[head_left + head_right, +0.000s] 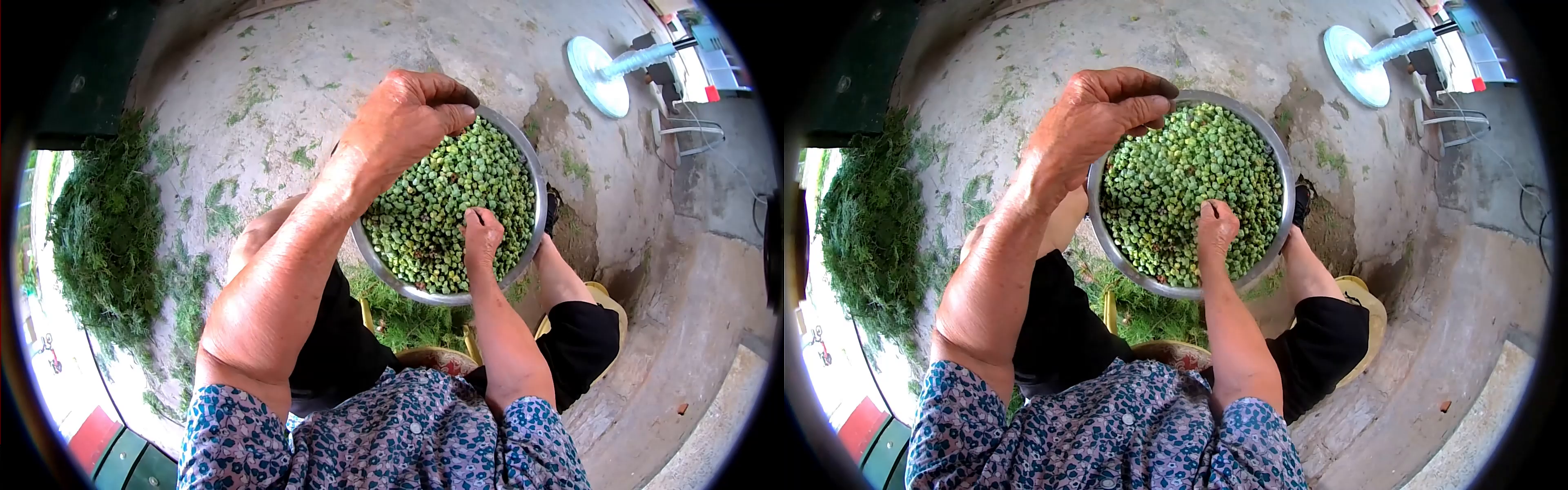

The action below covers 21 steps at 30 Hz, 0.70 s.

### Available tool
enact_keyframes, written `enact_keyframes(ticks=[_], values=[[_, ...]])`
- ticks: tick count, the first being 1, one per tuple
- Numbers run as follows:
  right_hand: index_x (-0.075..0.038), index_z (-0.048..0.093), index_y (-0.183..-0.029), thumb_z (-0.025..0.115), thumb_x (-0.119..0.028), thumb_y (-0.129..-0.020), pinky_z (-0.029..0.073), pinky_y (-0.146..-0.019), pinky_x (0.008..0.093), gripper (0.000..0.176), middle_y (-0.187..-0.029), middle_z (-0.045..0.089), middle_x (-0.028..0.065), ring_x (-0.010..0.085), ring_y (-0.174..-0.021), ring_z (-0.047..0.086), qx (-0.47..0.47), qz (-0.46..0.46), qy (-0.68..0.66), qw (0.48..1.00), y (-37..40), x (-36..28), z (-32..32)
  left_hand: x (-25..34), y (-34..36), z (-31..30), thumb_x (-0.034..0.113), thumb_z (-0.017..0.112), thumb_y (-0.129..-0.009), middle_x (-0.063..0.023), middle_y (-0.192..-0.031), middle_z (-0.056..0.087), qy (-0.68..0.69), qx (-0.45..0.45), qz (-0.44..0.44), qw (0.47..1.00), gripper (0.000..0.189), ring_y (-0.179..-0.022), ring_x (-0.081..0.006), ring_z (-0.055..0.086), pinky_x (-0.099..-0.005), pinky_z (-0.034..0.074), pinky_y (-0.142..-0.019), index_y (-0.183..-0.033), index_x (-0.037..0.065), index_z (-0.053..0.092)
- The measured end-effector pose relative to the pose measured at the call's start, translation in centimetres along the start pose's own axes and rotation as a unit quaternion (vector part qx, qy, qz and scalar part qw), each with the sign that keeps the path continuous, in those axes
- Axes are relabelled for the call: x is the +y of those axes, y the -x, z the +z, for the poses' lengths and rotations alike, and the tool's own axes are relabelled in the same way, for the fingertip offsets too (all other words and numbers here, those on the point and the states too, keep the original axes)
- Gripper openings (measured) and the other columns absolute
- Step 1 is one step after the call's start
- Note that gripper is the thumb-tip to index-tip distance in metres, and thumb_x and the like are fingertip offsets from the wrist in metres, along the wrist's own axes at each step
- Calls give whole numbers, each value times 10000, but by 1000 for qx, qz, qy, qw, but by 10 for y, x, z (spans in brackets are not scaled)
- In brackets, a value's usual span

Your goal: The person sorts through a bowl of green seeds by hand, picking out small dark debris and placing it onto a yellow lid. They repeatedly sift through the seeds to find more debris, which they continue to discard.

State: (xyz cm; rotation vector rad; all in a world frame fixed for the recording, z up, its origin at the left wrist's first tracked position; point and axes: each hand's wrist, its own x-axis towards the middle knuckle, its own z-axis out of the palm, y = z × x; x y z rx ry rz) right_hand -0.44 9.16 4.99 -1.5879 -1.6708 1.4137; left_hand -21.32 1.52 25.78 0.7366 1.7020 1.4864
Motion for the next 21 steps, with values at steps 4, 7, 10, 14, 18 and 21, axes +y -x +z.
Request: enact_keyframes(ticks=[4, 7, 10, 14, 18, 21], values=[[21, 622, -847, 594, -103, -809, 458, -519, 256, 133, -714, 579, 26, 104, -588, 528, -15, 56, -97, 994, 11, -18, -19, -1, 3, 2, 167, 612, -801, -68, -846, 659, -127, -20, 57, 990, 252, -778, -148, 599, -303, 478, -740, -1014, 34, 640], [7, 621, -828, 586, -116, -818, 451, -500, 225, 128, -687, 563, 8, 88, -552, 515, -12, 50, -116, 992, 21, -30, -28, 1, 5, 4, 162, 615, -796, -90, -869, 661, -186, -15, 81, 979, 263, -794, -153, 603, -303, 478, -741, -1015, 17, 633], [10, 610, -800, 574, -129, -820, 424, -481, 241, 145, -645, 544, 15, 101, -532, 496, -15, 42, -80, 996, 27, -36, -37, -3, 2, 0, 159, 613, -792, -106, -887, 662, -178, -7, 68, 982, 270, -817, -163, 609, -301, 481, -739, -1023, 20, 632], [29, 578, -740, 540, -149, -825, 398, -476, 329, 201, -560, 507, 108, 198, -483, 465, -36, -64, 92, 993, 19, 5, -51, 6, 3, -12, 141, 609, -799, -93, -883, 661, -106, 64, 50, 991, 265, -801, -144, 607, -272, 476, -738, -1028, 10, 630], [28, 538, -667, 550, -175, -820, 382, -503, 397, 254, -544, 482, 202, 319, -494, 465, 31, -161, 234, 958, 21, 4, -50, 1, -3, -19, 149, 612, -793, -103, -793, 649, 28, 107, 46, 993, 252, -717, -134, 590, -251, 474, -665, -980, -17, 637], [-5, 550, -716, 590, -180, -805, 404, -513, 399, 201, -653, 536, 165, 321, -572, 517, 27, -238, 286, 928, 18, 7, -41, 2, -4, -17, 143, 620, -778, -89, -718, 628, 93, 117, 39, 988, 241, -664, -117, 563, -233, 460, -606, -952, -22, 643]])
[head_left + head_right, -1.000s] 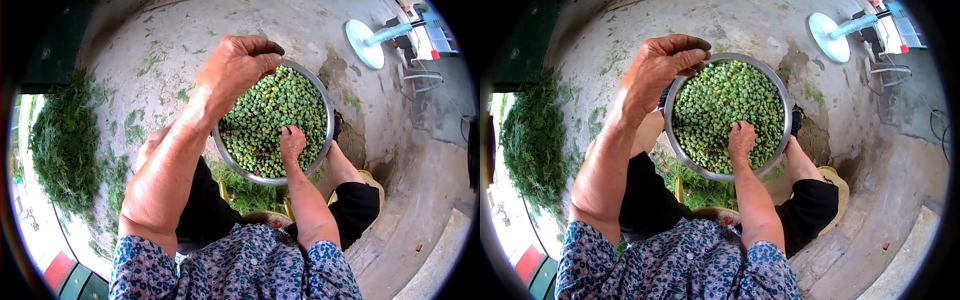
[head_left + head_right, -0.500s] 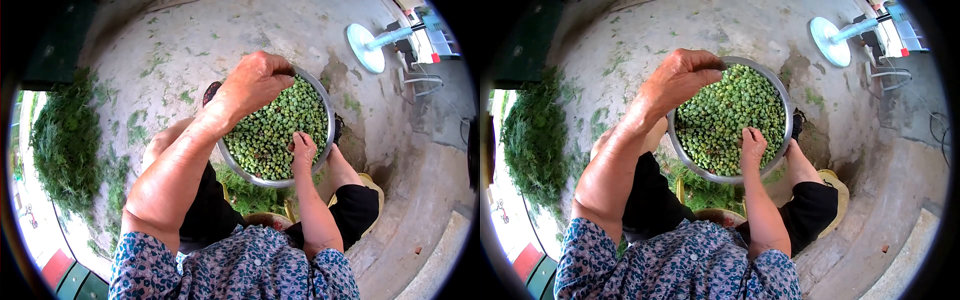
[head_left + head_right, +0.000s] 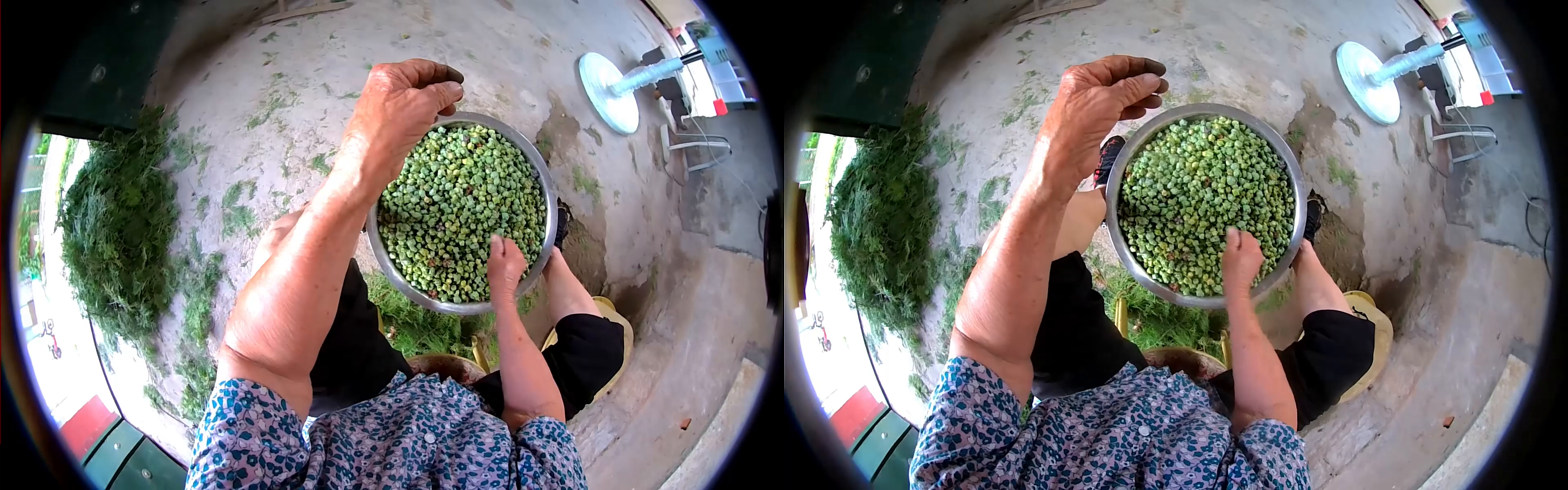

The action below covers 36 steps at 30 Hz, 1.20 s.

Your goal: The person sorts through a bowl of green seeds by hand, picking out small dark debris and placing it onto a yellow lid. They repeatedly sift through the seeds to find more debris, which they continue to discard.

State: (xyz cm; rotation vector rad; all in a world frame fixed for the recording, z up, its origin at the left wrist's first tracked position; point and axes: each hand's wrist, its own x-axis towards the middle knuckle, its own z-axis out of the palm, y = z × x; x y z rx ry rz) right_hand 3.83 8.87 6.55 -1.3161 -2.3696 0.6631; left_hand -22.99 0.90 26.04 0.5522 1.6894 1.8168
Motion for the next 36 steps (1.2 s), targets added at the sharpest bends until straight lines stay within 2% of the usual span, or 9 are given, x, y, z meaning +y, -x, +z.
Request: enact_keyframes(ticks=[2, 4, 8, 12, 17, 24, 26, 29, 36], values=[[-28, 562, -764, 589, -153, -796, 421, -529, 383, 132, -711, 547, 128, 302, -627, 535, 8, -89, 29, 996, 1, -23, 14, 0, -1, 3, 132, 621, -776, -88, -722, 630, 16, -5, -2, 1000, 232, -667, -118, 565, -229, 458, -608, -951, -18, 645], [-65, 563, -816, 562, -74, -751, 438, -625, 371, 66, -813, 531, 91, 289, -765, 532, -98, -189, 95, 972, 1, -44, 28, 0, -2, 5, 126, 622, -774, -85, -721, 630, 11, -4, -1, 1000, 227, -665, -117, 565, -229, 457, -605, -945, -21, 645], [-70, 558, -801, 522, 22, -653, 376, -802, 431, 178, -944, 485, 117, 312, -964, 461, -120, -279, 69, 950, 5, -76, 48, 3, -3, 7, 121, 622, -774, -76, -717, 630, 3, -5, 2, 1000, 220, -657, -114, 563, -230, 457, -601, -934, -29, 645], [-86, 571, -785, 551, -13, -645, 366, -813, 424, 159, -941, 506, 94, 302, -975, 459, -132, -317, 121, 932, -12, -63, 52, 4, -7, 1, 115, 617, -779, -70, -722, 631, 38, 23, -13, 999, 197, -661, -111, 574, -229, 455, -588, -919, -21, 649], [-86, 618, -806, 575, -103, -720, 367, -771, 398, 98, -917, 535, 80, 278, -898, 475, -70, -234, 79, 966, -23, -77, 51, 12, -5, -9, 81, 595, -804, -89, -774, 634, 114, 73, -40, 990, 192, -690, -133, 591, -233, 457, -651, -945, -48, 617], [-92, 660, -819, 696, -126, -652, 356, -886, 448, 175, -1072, 529, 106, 340, -1064, 441, -33, -244, 9, 969, -57, -118, 101, 18, -6, -30, 106, 571, -840, -103, -891, 643, 155, 118, -74, 978, 195, -785, -151, 612, -259, 486, -740, -987, -21, 591], [-93, 655, -843, 687, -135, -659, 240, -1021, 499, 191, -1187, 475, 137, 382, -1185, 356, -80, -227, 26, 970, -62, -122, 116, 20, -5, -34, 91, 569, -830, -98, -857, 639, 179, 127, -71, 973, 186, -758, -147, 595, -255, 473, -721, -968, -31, 594], [-87, 648, -844, 687, -155, -660, 163, -1049, 532, 200, -1249, 435, 162, 383, -1246, 292, -94, -224, 71, 967, -64, -130, 133, 20, -8, -37, 70, 573, -812, -89, -805, 633, 199, 141, -82, 966, 180, -724, -136, 568, -241, 450, -665, -945, -47, 607], [-69, 633, -800, 645, -134, -678, 131, -1045, 561, 140, -1257, 429, 160, 385, -1250, 296, -92, -217, 122, 964, -64, -142, 163, 22, -6, -36, 64, 575, -813, -81, -802, 628, 248, 135, -89, 955, 178, -727, -129, 561, -238, 458, -668, -937, -59, 610]])
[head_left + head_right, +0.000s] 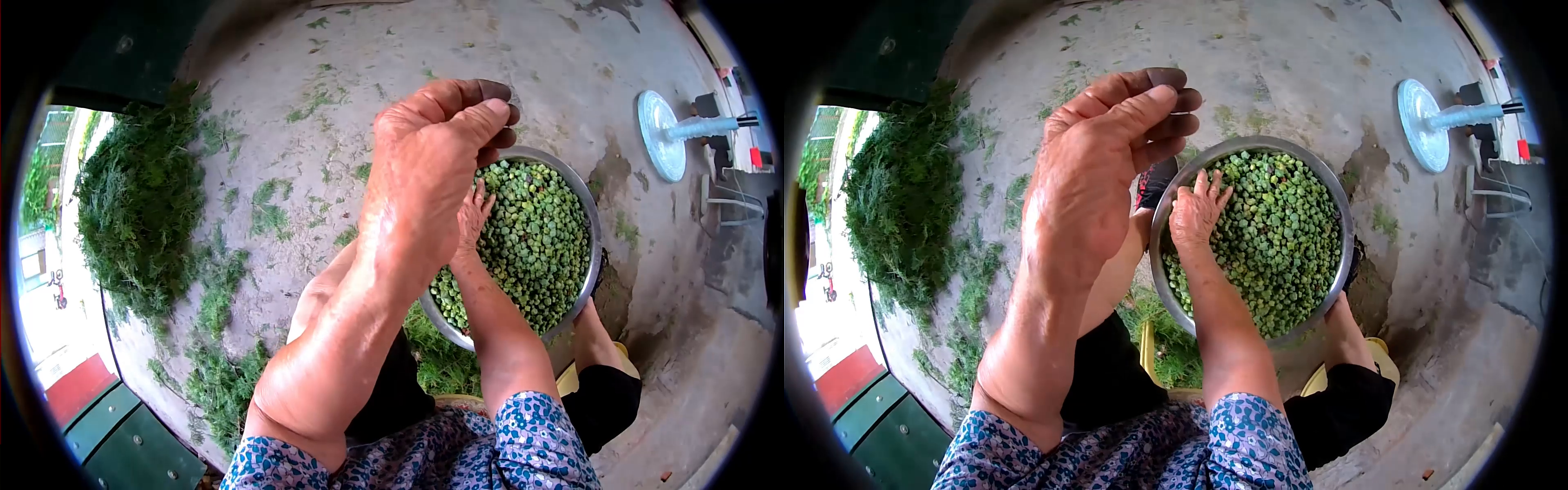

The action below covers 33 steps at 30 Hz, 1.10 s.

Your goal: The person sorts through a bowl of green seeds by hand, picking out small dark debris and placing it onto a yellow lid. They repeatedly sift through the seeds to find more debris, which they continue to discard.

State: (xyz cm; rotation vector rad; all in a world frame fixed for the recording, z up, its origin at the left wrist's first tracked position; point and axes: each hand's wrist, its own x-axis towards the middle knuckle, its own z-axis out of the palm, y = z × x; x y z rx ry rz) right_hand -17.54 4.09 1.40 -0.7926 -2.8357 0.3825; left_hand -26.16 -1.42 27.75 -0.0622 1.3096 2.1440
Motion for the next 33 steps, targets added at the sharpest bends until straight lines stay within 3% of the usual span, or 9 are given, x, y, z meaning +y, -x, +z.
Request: enact_keyframes(ticks=[4, 9, 13, 16, 20, 26, 33], values=[[-71, 628, -778, 625, -117, -696, 165, -1036, 560, 94, -1190, 477, 152, 373, -1223, 337, 11, 1, -41, 999, 2, 7, 1, 0, 1, 1, 59, 574, -811, -84, -793, 625, -27, 1, 14, 1000, 179, -722, -130, 557, -242, 459, -665, -934, -65, 611], [-58, 616, -788, 622, -110, -709, 226, -1030, 498, 94, -1139, 499, 138, 347, -1163, 391, 11, -32, -99, 995, 9, 23, -16, -2, 0, 1, 66, 568, -814, -84, -787, 624, -27, -7, 16, 999, 183, -715, -129, 558, -244, 457, -662, -936, -63, 612], [-32, 601, -800, 611, -96, -719, 227, -1028, 498, 104, -1127, 495, 136, 339, -1165, 386, 17, -4, -61, 998, 19, 37, -29, -5, 2, 1, 73, 566, -817, -87, -793, 624, -28, -23, 28, 999, 189, -719, -131, 558, -249, 459, -668, -940, -63, 611], [-31, 598, -793, 608, -87, -721, 228, -1026, 501, 92, -1131, 489, 139, 341, -1156, 391, 56, 50, -56, 996, 17, 37, -38, -6, 4, 3, 72, 568, -816, -87, -801, 625, -26, -22, 19, 999, 190, -720, -133, 558, -251, 459, -674, -941, -63, 610], [-47, 603, -791, 615, -70, -705, 257, -997, 511, 90, -1147, 472, 148, 365, -1146, 389, 147, 34, -48, 987, 8, 31, -34, -5, 2, 1, 67, 571, -814, -85, -806, 625, -23, -15, 17, 999, 189, -719, -133, 558, -250, 458, -672, -946, -63, 609], [-53, 626, -838, 703, -178, -673, 150, -1057, 531, 221, -1295, 374, 179, 403, -1270, 239, 3, -20, -38, 999, 4, 9, -12, -2, 1, 0, 68, 568, -817, -86, -803, 624, -20, -10, 9, 1000, 196, -722, -127, 557, -247, 455, -671, -953, -68, 607], [-81, 628, -847, 719, -163, -657, 117, -1063, 539, 227, -1338, 324, 176, 388, -1293, 204, -117, 7, -27, 993, -1, -3, -29, -2, 1, 0, 76, 566, -819, -80, -799, 619, -29, -10, 3, 1000, 231, -725, -115, 552, -227, 445, -676, -983, -84, 594]])
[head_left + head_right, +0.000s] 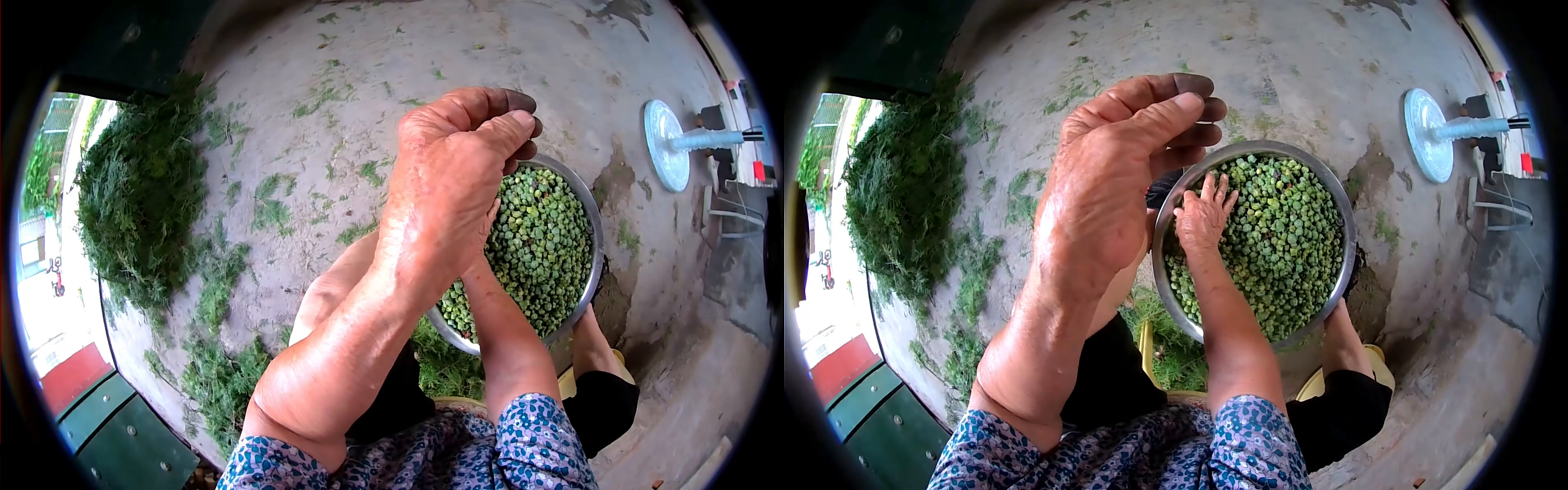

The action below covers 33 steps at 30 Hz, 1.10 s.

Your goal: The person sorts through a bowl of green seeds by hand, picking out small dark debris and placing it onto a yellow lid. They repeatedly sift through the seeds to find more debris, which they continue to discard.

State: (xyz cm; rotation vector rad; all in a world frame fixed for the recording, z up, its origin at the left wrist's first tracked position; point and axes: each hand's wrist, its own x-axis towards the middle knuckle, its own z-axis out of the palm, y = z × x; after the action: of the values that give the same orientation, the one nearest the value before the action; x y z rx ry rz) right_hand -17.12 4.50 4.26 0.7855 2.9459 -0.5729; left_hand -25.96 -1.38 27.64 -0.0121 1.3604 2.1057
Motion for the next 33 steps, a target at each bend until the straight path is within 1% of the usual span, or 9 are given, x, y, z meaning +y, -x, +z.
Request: enact_keyframes(ticks=[5, 14, 17, 19, 21, 23, 25, 26, 33], values=[[-124, 641, -831, 697, -118, -658, 107, -1068, 532, 182, -1357, 309, 180, 390, -1290, 215, 13, -2, -12, 1000, 2, 5, 9, -2, -1, -2, 77, 562, -824, -82, -800, 619, 4, -12, 0, 1000, 232, -733, -116, 556, -225, 451, -690, -990, -82, 593], [-83, 633, -733, 646, -148, -677, 99, -1068, 526, 88, -1352, 316, 194, 395, -1278, 237, -15, 30, -1, 999, 1, -2, 2, -4, 0, -1, 80, 560, -825, -92, -820, 622, 15, -14, 2, 1000, 232, -743, -127, 565, -230, 463, -708, -987, -83, 594], [-67, 612, -701, 635, -112, -664, 201, -1041, 505, 62, -1305, 368, 205, 399, -1220, 319, 61, -4, -15, 998, 6, 2, 4, -1, 2, 2, 81, 561, -821, -91, -810, 623, 14, -8, 0, 1000, 232, -729, -126, 560, -231, 460, -693, -985, -80, 596], [-62, 597, -687, 620, -82, -661, 277, -993, 486, 39, -1251, 415, 210, 403, -1152, 381, 110, -28, -141, 984, 6, 22, 15, -4, 0, 0, 81, 563, -820, -92, -805, 624, 13, -4, 0, 1000, 229, -721, -123, 557, -233, 456, -681, -982, -76, 599], [-58, 593, -703, 601, -38, -646, 394, -879, 449, 61, -1153, 487, 201, 387, -1019, 479, 177, -40, -155, 971, 16, 41, 6, -5, 0, 1, 81, 564, -819, -92, -802, 626, 12, -9, 3, 1000, 226, -714, -122, 554, -233, 453, -673, -980, -72, 602], [-53, 611, -764, 619, -45, -657, 422, -838, 410, 107, -1125, 502, 163, 330, -968, 514, 191, -8, -215, 958, 27, 66, -1, -4, 1, 1, 79, 564, -818, -90, -802, 627, 3, -18, 7, 1000, 222, -710, -121, 551, -234, 449, -667, -978, -69, 604], [-11, 603, -789, 634, -29, -697, 442, -797, 323, 99, -970, 570, 101, 230, -893, 554, 156, 74, -308, 936, 39, 72, -33, -3, 5, 4, 80, 568, -816, -85, -807, 629, -4, -18, 4, 1000, 221, -710, -122, 550, -234, 449, -669, -982, -61, 607], [-37, 618, -808, 620, -64, -733, 436, -778, 337, 79, -956, 529, 65, 214, -878, 528, 129, 109, -339, 926, 45, 72, -51, -5, 5, 4, 79, 570, -815, -84, -809, 629, -11, -23, 2, 1000, 222, -710, -123, 550, -235, 450, -670, -984, -60, 606], [-13, 615, -812, 599, -45, -755, 425, -635, 259, 67, -796, 567, 15, 119, -691, 520, 142, 282, -564, 763, 74, 108, -76, -20, 8, 13, 98, 583, -827, -76, -833, 650, -54, -74, -30, 995, 168, -720, -117, 592, -240, 484, -674, -955, -1, 626]])
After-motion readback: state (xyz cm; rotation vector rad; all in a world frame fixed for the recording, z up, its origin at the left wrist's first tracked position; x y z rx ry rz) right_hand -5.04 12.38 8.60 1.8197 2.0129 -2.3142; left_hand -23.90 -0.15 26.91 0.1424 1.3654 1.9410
